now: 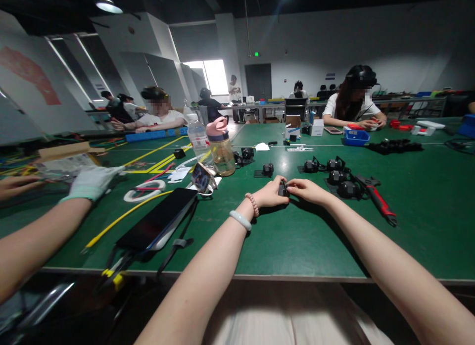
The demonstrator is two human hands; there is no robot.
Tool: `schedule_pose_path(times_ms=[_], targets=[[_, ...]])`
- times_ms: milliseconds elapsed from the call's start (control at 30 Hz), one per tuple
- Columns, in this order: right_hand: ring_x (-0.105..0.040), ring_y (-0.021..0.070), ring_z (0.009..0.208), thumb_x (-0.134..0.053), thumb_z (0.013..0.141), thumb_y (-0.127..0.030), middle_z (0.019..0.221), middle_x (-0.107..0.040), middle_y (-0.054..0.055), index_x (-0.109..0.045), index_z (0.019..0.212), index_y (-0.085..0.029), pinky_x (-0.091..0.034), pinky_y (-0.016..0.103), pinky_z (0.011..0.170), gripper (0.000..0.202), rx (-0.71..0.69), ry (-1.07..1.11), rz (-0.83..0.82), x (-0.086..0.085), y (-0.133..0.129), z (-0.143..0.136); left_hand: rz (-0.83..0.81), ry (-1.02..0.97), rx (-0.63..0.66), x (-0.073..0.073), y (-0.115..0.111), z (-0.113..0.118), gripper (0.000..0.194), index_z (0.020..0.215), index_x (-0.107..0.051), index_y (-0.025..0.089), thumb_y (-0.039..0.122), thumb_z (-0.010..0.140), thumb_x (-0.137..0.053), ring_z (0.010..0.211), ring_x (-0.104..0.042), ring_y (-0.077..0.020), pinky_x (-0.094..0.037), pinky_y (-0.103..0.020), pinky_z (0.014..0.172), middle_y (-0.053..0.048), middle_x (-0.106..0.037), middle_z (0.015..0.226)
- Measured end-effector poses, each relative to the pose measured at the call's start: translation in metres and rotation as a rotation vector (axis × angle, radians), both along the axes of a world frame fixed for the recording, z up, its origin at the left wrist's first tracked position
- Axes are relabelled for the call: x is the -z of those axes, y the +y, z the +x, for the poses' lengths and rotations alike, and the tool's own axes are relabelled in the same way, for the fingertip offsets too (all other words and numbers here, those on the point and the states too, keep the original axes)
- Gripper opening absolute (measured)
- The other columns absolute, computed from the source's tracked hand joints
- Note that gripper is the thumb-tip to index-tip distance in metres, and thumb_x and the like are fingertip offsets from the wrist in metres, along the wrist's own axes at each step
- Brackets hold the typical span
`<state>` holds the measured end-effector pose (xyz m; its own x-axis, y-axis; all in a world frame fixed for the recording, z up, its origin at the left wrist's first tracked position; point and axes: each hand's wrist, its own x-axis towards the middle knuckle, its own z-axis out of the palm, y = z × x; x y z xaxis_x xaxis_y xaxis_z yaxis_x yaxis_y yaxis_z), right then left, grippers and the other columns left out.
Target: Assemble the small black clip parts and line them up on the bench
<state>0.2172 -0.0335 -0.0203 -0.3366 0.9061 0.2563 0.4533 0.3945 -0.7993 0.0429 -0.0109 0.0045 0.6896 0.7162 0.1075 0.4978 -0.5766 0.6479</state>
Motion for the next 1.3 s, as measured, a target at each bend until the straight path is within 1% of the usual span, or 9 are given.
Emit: schedule_pose_path(times_ms=[233, 400, 533, 900, 1100, 1300], targets=[[-0.053, 0.0139, 0.077, -0.045, 0.075, -0.037, 0.088, -0.06, 0.005, -0.057, 0.095, -0.014, -0.04, 0.026, 0.071, 0.033, 0.02, -0.042, 0.018, -0.002, -0.003, -0.0005, 0.026, 0.022, 0.014, 0.0032, 0.003, -0.0002, 0.059, 0.108, -0.035, 0.016, 0.028, 0.056, -0.06, 0.063, -0.05, -0.0118, -0.042, -0.024, 0.056, -0.002, -0.051, 0.08], [-0.053, 0.0137, 0.076, -0.045, 0.075, -0.038, 0.088, -0.06, 0.005, -0.057, 0.095, -0.014, -0.04, 0.025, 0.071, 0.033, 0.024, -0.051, 0.024, 0.0006, -0.0016, 0.0003, 0.055, 0.031, 0.034, 0.0041, 0.0051, -0.0009, 0.06, 0.11, -0.034, 0.016, 0.03, 0.057, -0.059, 0.071, -0.051, -0.0135, -0.043, -0.025, 0.063, -0.004, -0.05, 0.088], [-0.052, 0.0137, 0.077, -0.045, 0.075, -0.038, 0.088, -0.06, 0.005, -0.057, 0.095, -0.014, -0.04, 0.026, 0.071, 0.033, 0.024, -0.055, 0.022, 0.0013, -0.001, 0.0004, 0.055, 0.044, 0.025, 0.0031, 0.004, -0.0011, 0.061, 0.111, -0.034, 0.016, 0.031, 0.057, -0.059, 0.073, -0.051, -0.0141, -0.043, -0.026, 0.065, -0.005, -0.05, 0.09], [-0.052, 0.0141, 0.077, -0.047, 0.074, -0.036, 0.087, -0.06, 0.004, -0.058, 0.094, -0.015, -0.04, 0.027, 0.072, 0.031, 0.022, -0.02, -0.007, -0.0014, -0.0016, 0.0001, 0.051, 0.031, 0.012, 0.001, 0.0012, -0.0004, 0.06, 0.108, -0.036, 0.016, 0.03, 0.056, -0.059, 0.071, -0.051, -0.0137, -0.043, -0.026, 0.064, -0.004, -0.051, 0.088], [-0.053, 0.0142, 0.077, -0.046, 0.074, -0.036, 0.087, -0.06, 0.005, -0.057, 0.094, -0.014, -0.04, 0.027, 0.073, 0.031, 0.019, -0.028, -0.004, -0.0021, -0.0027, -0.0002, 0.031, 0.039, 0.016, 0.0044, 0.0028, -0.0002, 0.06, 0.11, -0.033, 0.016, 0.032, 0.057, -0.058, 0.062, -0.05, -0.012, -0.042, -0.025, 0.056, -0.003, -0.051, 0.082], [-0.053, 0.0142, 0.077, -0.046, 0.074, -0.037, 0.087, -0.06, 0.005, -0.058, 0.092, -0.014, -0.04, 0.026, 0.072, 0.031, 0.037, -0.043, 0.001, -0.0037, -0.0035, -0.0017, 0.057, 0.034, 0.036, 0.0051, 0.0049, -0.0014, 0.06, 0.11, -0.034, 0.016, 0.031, 0.057, -0.059, 0.07, -0.051, -0.0129, -0.043, -0.025, 0.062, -0.004, -0.05, 0.087]])
